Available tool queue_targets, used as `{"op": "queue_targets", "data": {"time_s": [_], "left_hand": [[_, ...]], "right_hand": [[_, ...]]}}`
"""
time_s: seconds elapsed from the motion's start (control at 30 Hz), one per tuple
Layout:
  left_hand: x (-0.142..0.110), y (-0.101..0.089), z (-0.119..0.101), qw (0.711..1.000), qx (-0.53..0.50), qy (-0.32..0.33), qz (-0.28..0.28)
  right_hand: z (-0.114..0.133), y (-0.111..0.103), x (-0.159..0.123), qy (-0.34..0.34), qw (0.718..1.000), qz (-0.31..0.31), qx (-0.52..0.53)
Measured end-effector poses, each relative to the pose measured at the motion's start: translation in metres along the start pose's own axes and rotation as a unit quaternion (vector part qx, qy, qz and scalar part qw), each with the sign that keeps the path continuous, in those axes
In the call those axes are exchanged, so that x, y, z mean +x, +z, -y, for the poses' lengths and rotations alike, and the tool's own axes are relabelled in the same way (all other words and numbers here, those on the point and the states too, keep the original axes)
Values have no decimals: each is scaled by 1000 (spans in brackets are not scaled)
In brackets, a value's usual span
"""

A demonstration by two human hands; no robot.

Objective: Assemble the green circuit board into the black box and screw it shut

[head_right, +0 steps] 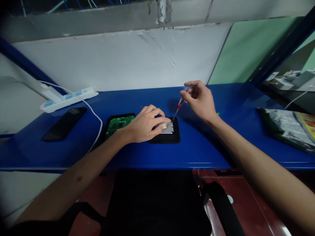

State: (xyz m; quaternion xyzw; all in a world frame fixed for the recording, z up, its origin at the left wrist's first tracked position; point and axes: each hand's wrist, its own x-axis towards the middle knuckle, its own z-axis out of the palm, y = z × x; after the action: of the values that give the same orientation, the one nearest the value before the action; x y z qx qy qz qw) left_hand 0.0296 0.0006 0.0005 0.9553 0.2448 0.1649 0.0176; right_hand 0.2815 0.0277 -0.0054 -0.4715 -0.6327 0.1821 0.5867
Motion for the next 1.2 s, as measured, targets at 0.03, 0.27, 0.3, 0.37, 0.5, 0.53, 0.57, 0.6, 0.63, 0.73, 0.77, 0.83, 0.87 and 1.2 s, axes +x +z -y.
{"op": "queue_targets", "data": {"time_s": [0.03,0.27,0.3,0.37,0.5,0.53,0.57,0.6,0.63,0.73,0.77,0.83,0.87,1.2], "left_hand": [[0,0,0,1000,-1,1,1],[1,1,0,1000,3,6,18],[1,1,0,1000,3,5,22],[1,0,-1,1000,5,4,27],[1,-1,-2,1000,5,-1,29],[1,-1,-2,1000,3,-3,31],[1,-1,-2,999,2,-4,32],[1,-1,-2,999,0,-6,33],[1,-1,-2,999,-1,-8,33],[2,-2,-3,999,-6,-12,34],[2,-2,-3,999,-7,-13,35],[2,-2,-3,999,-8,-15,36],[2,-3,-3,999,-8,-16,36],[2,-1,-3,999,1,-11,32]], "right_hand": [[1,0,-1,1,1000,1,-1],[5,3,-3,3,1000,-7,4],[5,3,-2,1,1000,-8,4],[5,3,-2,-4,1000,-11,7],[4,3,-2,-16,1000,-7,15],[3,3,-2,-18,1000,-7,15],[3,3,-2,-20,1000,-7,15],[3,2,-2,-22,1000,-8,15],[3,2,-2,-23,1000,-10,16],[3,3,-2,-23,999,-12,24],[2,3,-2,-24,999,-12,26],[2,3,-2,-26,999,-13,28],[1,3,-2,-27,999,-15,28],[1,3,-2,-22,999,-19,28]]}}
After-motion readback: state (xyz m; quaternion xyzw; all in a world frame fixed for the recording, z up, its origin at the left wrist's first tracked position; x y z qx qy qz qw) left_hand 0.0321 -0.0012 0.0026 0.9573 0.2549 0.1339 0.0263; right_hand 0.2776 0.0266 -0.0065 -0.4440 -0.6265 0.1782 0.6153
